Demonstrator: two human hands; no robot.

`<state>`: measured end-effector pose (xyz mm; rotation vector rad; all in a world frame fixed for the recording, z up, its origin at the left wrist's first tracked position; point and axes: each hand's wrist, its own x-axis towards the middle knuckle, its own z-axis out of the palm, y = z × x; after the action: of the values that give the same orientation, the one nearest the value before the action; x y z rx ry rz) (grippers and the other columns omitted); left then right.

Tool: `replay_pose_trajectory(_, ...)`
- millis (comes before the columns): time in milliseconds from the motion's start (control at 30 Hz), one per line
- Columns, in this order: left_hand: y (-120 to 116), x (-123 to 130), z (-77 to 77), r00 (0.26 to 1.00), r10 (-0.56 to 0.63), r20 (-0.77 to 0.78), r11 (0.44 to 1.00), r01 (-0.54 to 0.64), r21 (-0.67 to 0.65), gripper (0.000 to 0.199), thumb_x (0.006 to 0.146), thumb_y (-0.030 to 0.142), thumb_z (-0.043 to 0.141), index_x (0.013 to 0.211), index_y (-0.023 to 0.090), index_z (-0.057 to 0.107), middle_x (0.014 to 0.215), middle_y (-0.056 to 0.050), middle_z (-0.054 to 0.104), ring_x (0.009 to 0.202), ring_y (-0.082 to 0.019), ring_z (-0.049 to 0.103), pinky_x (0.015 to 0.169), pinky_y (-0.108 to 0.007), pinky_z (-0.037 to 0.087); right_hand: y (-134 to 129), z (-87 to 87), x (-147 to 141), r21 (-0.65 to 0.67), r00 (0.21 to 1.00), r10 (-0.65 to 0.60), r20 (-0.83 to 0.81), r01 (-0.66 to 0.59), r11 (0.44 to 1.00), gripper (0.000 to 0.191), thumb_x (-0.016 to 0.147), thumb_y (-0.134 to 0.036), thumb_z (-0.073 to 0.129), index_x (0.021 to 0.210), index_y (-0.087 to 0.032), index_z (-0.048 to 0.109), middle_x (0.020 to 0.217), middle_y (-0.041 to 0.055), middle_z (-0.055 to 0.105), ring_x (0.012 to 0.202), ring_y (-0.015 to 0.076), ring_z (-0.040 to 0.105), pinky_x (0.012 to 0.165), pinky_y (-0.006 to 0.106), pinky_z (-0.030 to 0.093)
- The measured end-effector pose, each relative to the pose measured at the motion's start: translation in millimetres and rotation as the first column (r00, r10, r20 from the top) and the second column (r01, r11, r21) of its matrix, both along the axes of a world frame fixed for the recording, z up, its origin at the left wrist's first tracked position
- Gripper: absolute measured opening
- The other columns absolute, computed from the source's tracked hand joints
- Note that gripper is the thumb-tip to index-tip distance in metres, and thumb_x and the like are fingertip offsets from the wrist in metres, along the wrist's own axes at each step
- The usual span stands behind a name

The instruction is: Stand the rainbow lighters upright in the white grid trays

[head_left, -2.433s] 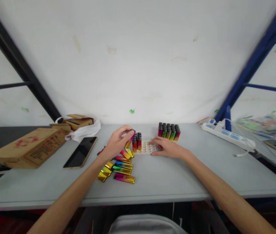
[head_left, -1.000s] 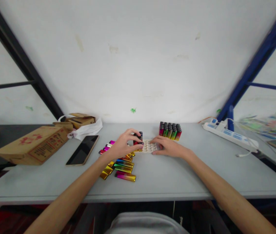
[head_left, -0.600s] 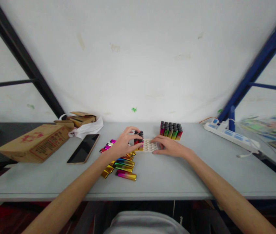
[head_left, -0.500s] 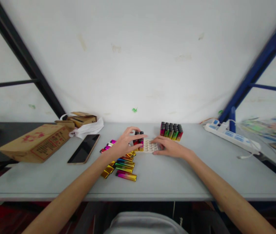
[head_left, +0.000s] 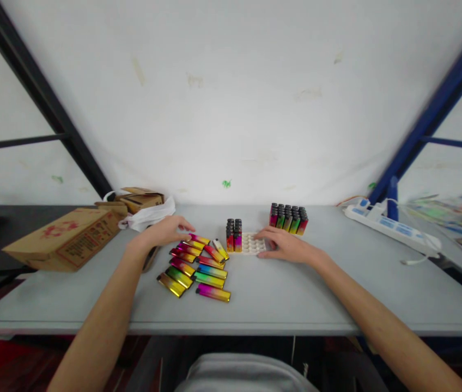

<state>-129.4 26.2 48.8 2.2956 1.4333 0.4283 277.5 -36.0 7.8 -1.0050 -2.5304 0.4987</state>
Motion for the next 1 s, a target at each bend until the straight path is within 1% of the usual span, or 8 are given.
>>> replay_pose_trajectory(267, 7.8, 2.4, -9.3, 0.997, -0.050, 0.063, 0.999, 0.048, 0.026, 0.027, 0.063, 0.047, 0.081, 0.078, 0.024, 0.079, 0.086, -0.007, 0.077, 0.086, -0.027, 0.068, 0.084, -0.032, 0.053, 0.0, -1.0, 0.4, 0.000, 1.000, -0.004, -0.004, 0.004, 1.000, 0.051, 0.095, -0.049, 0.069, 0.134, -0.017, 0.063, 0.116, 0.0118, 0.065, 0.091, 0.0216, 0.062, 0.088, 0.037, 0.054)
replay_pose_trajectory(367, 3.0, 8.4, -4.5, 0.995, -0.070, 0.070, 0.997, 0.067, 0.042, 0.036, 0.068, 0.055, 0.079, 0.083, 0.023, 0.077, 0.093, -0.007, 0.076, 0.092, -0.027, 0.068, 0.089, -0.035, 0.054, -0.3, -0.1, 0.1, -0.002, 1.000, -0.005, -0.002, 0.005, 1.000, 0.051, 0.095, -0.049, 0.069, 0.135, -0.017, 0.063, 0.117, 0.0117, 0.064, 0.091, 0.0212, 0.063, 0.088, 0.037, 0.054)
replay_pose_trajectory(467, -8.3, 20.8, 7.3, 0.970, -0.135, 0.203, 0.991, 0.131, 0.031, 0.041, 0.080, 0.059, 0.072, 0.097, 0.022, 0.075, 0.108, -0.008, 0.077, 0.107, -0.028, 0.068, 0.101, -0.042, 0.052, 0.1, -0.4, 0.2, -0.003, 1.000, 0.002, -0.001, -0.002, 1.000, 0.051, 0.095, -0.049, 0.069, 0.135, -0.017, 0.063, 0.117, 0.0119, 0.064, 0.092, 0.0213, 0.063, 0.089, 0.036, 0.053)
replay_pose_trajectory(600, -23.4, 41.4, 20.0, 0.814, -0.108, 0.571, 0.992, 0.126, 0.009, 0.037, 0.080, 0.050, 0.080, 0.097, 0.018, 0.073, 0.110, -0.011, 0.077, 0.108, -0.029, 0.071, 0.103, -0.047, 0.053, 0.7, -1.7, 0.5, -0.002, 1.000, 0.001, -0.004, -0.001, 1.000, 0.052, 0.095, -0.049, 0.069, 0.135, -0.017, 0.063, 0.117, 0.0116, 0.064, 0.092, 0.0217, 0.063, 0.088, 0.037, 0.054)
replay_pose_trajectory(733, -32.0, 64.8, 18.9, 0.490, 0.000, 0.872, 0.991, 0.119, -0.067, 0.036, 0.082, 0.047, 0.082, 0.096, 0.016, 0.069, 0.081, -0.004, 0.072, 0.083, -0.023, 0.074, 0.090, -0.044, 0.059, 0.5, -2.1, 0.5, 0.001, 1.000, 0.003, -0.003, -0.003, 1.000, 0.052, 0.095, -0.049, 0.068, 0.136, -0.017, 0.063, 0.118, 0.0116, 0.064, 0.091, 0.0215, 0.062, 0.088, 0.037, 0.053)
replay_pose_trajectory(800, -35.6, 77.8, 16.0, 0.378, 0.026, 0.925, 0.979, 0.179, -0.101, 0.036, 0.084, 0.048, 0.081, 0.092, 0.015, 0.068, 0.072, 0.001, 0.061, 0.072, -0.017, 0.070, 0.081, -0.038, 0.061, 0.4, -2.0, 0.5, 0.006, 1.000, 0.004, -0.001, -0.004, 1.000, 0.051, 0.096, -0.049, 0.068, 0.135, -0.017, 0.063, 0.117, 0.0114, 0.064, 0.092, 0.0216, 0.062, 0.088, 0.037, 0.053)
replay_pose_trajectory(867, -39.7, 89.7, 13.2, 0.348, 0.035, 0.937, 0.963, 0.240, -0.126, 0.037, 0.086, 0.048, 0.078, 0.089, 0.014, 0.065, 0.071, 0.004, 0.054, 0.058, -0.011, 0.062, 0.063, -0.029, 0.060, 0.4, -2.1, 0.7, 0.007, 1.000, 0.000, -0.002, 0.000, 1.000, 0.051, 0.095, -0.049, 0.068, 0.134, -0.017, 0.063, 0.116, 0.0112, 0.064, 0.091, 0.0215, 0.062, 0.088, 0.037, 0.053)
replay_pose_trajectory(1000, -48.6, 104.8, 9.4, 0.369, 0.066, 0.927, 0.940, 0.289, -0.182, 0.035, 0.095, 0.055, 0.065, 0.100, 0.020, 0.058, 0.068, 0.007, 0.051, 0.038, -0.005, 0.039, 0.034, -0.019, 0.038, 0.7, -2.8, 1.3, -0.001, 1.000, 0.003, -0.018, -0.003, 1.000, 0.050, 0.095, -0.049, 0.068, 0.134, -0.018, 0.064, 0.115, 0.0112, 0.064, 0.089, 0.0210, 0.062, 0.086, 0.036, 0.054)
